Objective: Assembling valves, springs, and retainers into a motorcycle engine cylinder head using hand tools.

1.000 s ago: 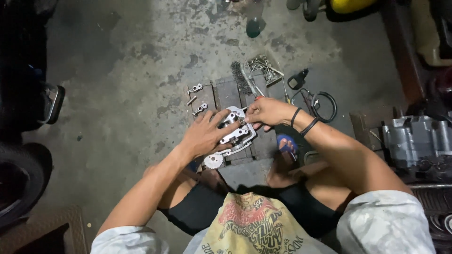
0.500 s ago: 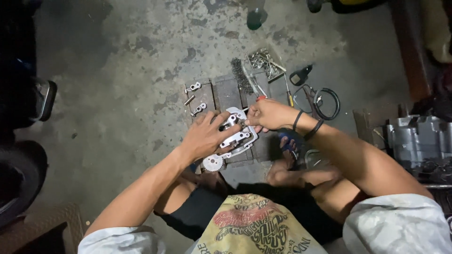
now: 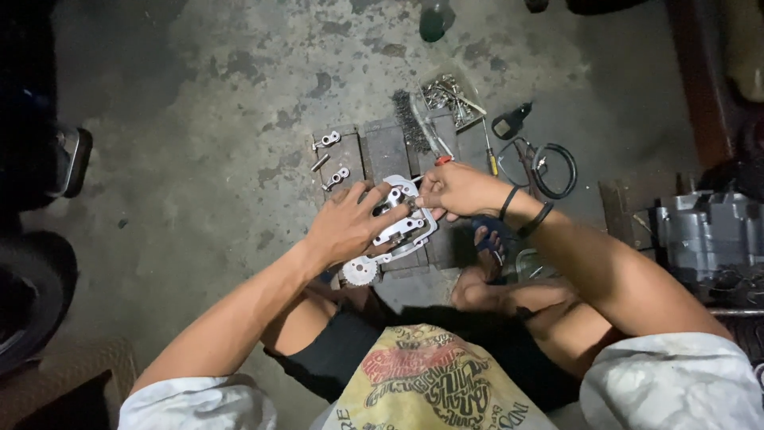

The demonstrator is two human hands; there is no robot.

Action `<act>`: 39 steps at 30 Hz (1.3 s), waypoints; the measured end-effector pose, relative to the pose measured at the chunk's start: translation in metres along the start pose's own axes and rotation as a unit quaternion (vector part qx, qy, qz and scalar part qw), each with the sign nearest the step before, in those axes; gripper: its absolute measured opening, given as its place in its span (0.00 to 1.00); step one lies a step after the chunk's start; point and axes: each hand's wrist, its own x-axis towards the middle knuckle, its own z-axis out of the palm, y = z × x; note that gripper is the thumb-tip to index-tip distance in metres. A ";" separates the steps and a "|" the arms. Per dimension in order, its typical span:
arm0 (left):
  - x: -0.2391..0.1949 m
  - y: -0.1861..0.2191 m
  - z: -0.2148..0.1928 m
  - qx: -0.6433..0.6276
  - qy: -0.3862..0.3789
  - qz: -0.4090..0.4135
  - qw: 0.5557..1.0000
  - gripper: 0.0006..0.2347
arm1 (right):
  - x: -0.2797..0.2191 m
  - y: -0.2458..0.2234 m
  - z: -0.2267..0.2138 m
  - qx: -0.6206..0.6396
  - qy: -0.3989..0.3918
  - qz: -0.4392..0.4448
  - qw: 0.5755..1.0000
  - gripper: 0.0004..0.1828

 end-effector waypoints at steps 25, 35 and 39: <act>0.005 -0.002 0.010 0.016 0.028 0.020 0.999 0.34 | 0.009 -0.001 -0.007 -0.034 -0.008 -0.029 0.999 0.17; 0.001 0.002 0.006 0.019 0.009 0.006 1.000 0.35 | 0.011 0.004 -0.004 -0.014 -0.016 -0.034 0.999 0.18; 0.000 0.003 0.006 0.029 0.017 0.001 0.999 0.34 | 0.010 0.006 -0.003 -0.008 -0.013 -0.049 0.999 0.18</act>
